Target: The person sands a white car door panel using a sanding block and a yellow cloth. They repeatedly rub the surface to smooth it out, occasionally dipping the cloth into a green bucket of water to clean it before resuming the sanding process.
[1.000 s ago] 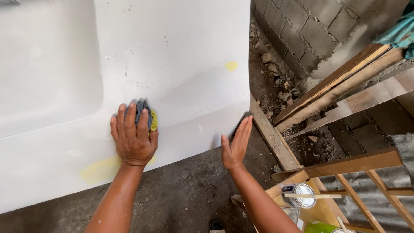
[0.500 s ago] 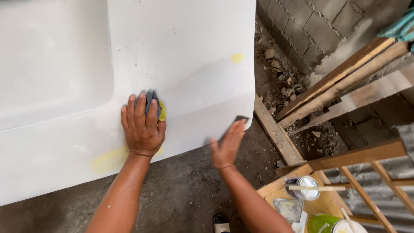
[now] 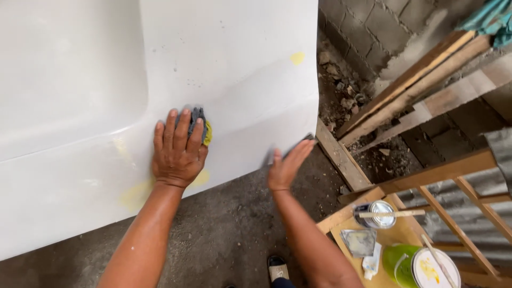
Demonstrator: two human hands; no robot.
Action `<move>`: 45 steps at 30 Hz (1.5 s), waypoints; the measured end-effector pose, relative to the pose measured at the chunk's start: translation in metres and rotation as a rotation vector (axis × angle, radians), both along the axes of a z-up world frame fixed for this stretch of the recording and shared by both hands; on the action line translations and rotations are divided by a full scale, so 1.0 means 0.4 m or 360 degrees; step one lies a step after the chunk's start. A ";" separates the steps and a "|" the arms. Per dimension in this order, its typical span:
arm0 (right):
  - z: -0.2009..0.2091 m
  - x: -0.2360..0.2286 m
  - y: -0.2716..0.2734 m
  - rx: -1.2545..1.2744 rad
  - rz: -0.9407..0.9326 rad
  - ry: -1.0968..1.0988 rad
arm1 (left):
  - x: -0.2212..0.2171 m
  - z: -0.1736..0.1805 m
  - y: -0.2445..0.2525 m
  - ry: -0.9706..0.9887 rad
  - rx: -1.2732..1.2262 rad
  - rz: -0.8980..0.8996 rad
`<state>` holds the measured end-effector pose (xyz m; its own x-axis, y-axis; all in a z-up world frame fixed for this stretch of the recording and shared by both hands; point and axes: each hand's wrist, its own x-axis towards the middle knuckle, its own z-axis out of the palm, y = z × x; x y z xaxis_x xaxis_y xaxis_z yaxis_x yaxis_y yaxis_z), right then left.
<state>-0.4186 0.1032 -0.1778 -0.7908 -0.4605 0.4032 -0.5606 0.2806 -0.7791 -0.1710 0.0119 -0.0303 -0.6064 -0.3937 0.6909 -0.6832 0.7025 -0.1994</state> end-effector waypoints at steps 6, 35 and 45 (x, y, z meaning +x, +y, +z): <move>0.154 0.419 0.000 -0.0023 0.0196 -0.0680 | 0.009 0.011 0.004 0.0023 -0.0061 0.0011; 0.378 0.054 -0.016 0.0258 0.1116 0.0750 | -0.037 0.029 0.028 0.0188 0.0040 0.0039; 0.548 -0.183 -0.081 0.0832 0.0875 0.0648 | -0.187 0.032 0.047 0.0461 0.0103 0.0217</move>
<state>-0.4918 0.0708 0.0413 -0.2409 -0.9414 0.2363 -0.9298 0.1540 -0.3344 -0.2459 0.0306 -0.0175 -0.3270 -0.5065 0.7979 -0.7938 0.6053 0.0589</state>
